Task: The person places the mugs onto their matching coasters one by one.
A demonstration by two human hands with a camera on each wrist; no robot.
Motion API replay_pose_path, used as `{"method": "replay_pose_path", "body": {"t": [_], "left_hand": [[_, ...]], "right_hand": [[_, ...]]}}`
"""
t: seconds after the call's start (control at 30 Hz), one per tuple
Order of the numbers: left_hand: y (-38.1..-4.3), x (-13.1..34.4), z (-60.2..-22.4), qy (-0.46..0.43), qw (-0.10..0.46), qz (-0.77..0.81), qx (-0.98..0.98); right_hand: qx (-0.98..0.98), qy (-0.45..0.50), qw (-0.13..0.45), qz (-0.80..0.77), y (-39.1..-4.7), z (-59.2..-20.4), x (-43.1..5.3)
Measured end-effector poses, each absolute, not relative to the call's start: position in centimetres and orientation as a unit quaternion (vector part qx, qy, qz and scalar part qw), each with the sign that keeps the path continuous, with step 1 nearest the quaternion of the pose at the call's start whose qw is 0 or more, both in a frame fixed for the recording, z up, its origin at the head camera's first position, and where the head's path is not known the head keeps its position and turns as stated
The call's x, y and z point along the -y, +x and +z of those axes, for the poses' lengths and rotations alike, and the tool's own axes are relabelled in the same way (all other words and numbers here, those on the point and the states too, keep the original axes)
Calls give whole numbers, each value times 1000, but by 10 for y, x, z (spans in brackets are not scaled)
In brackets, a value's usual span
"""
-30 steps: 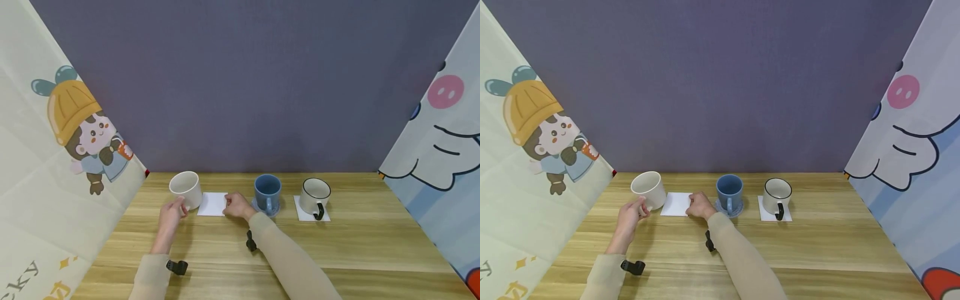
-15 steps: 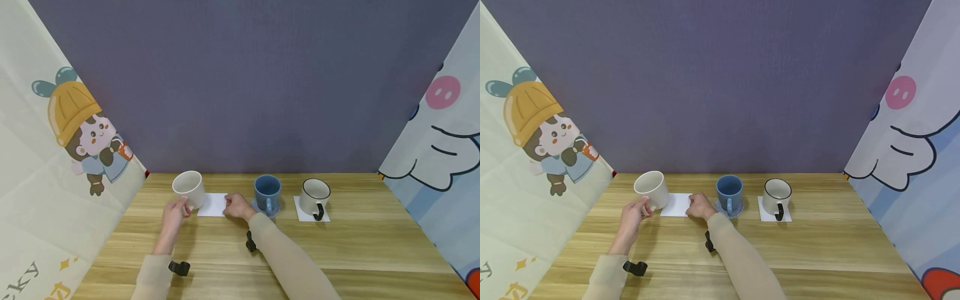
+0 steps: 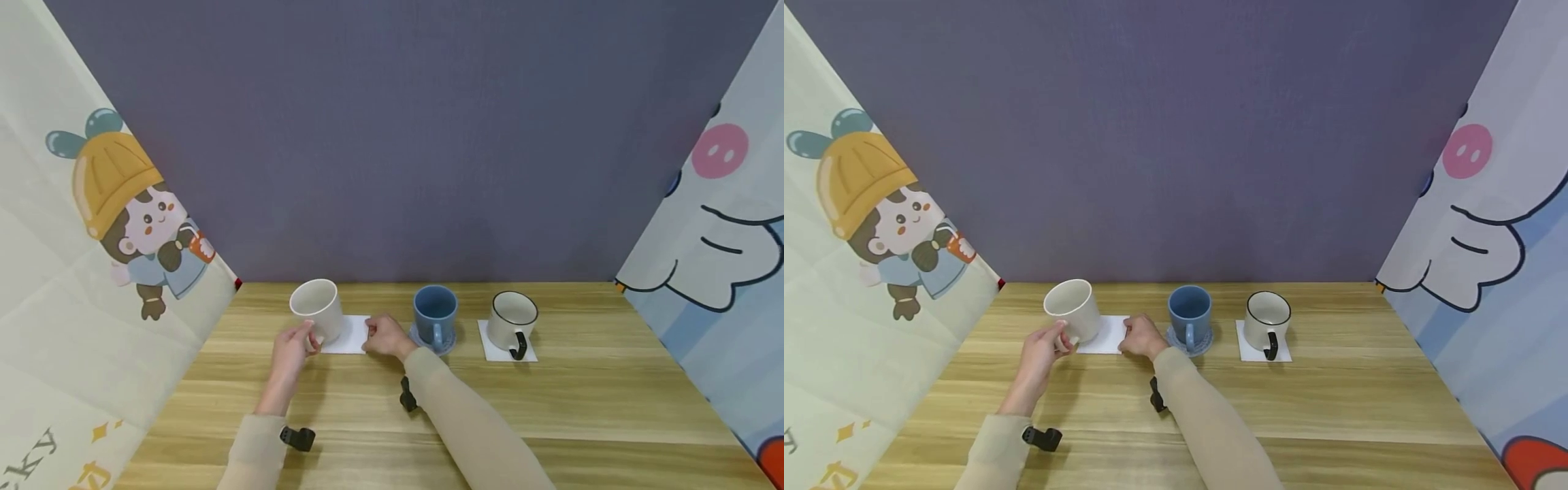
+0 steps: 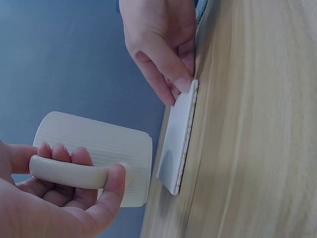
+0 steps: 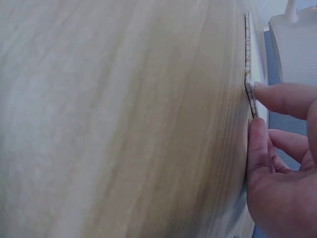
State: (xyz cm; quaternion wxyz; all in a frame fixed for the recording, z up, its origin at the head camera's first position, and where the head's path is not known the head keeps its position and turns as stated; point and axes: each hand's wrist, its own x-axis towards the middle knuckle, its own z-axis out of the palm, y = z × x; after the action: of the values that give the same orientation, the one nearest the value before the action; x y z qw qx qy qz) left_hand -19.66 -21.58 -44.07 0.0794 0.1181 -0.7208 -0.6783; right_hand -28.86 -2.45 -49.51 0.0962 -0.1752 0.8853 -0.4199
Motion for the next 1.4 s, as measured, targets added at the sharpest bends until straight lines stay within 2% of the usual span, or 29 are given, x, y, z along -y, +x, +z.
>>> {"method": "replay_pose_path", "body": {"t": [0.7, 1.4], "left_hand": [[-196, 200, -448, 109, 78, -654, 745], [-200, 187, -459, 100, 74, -634, 763]], "right_hand": [[-881, -178, 96, -428, -289, -498, 25], [-888, -199, 69, -409, -284, -492, 24]]}}
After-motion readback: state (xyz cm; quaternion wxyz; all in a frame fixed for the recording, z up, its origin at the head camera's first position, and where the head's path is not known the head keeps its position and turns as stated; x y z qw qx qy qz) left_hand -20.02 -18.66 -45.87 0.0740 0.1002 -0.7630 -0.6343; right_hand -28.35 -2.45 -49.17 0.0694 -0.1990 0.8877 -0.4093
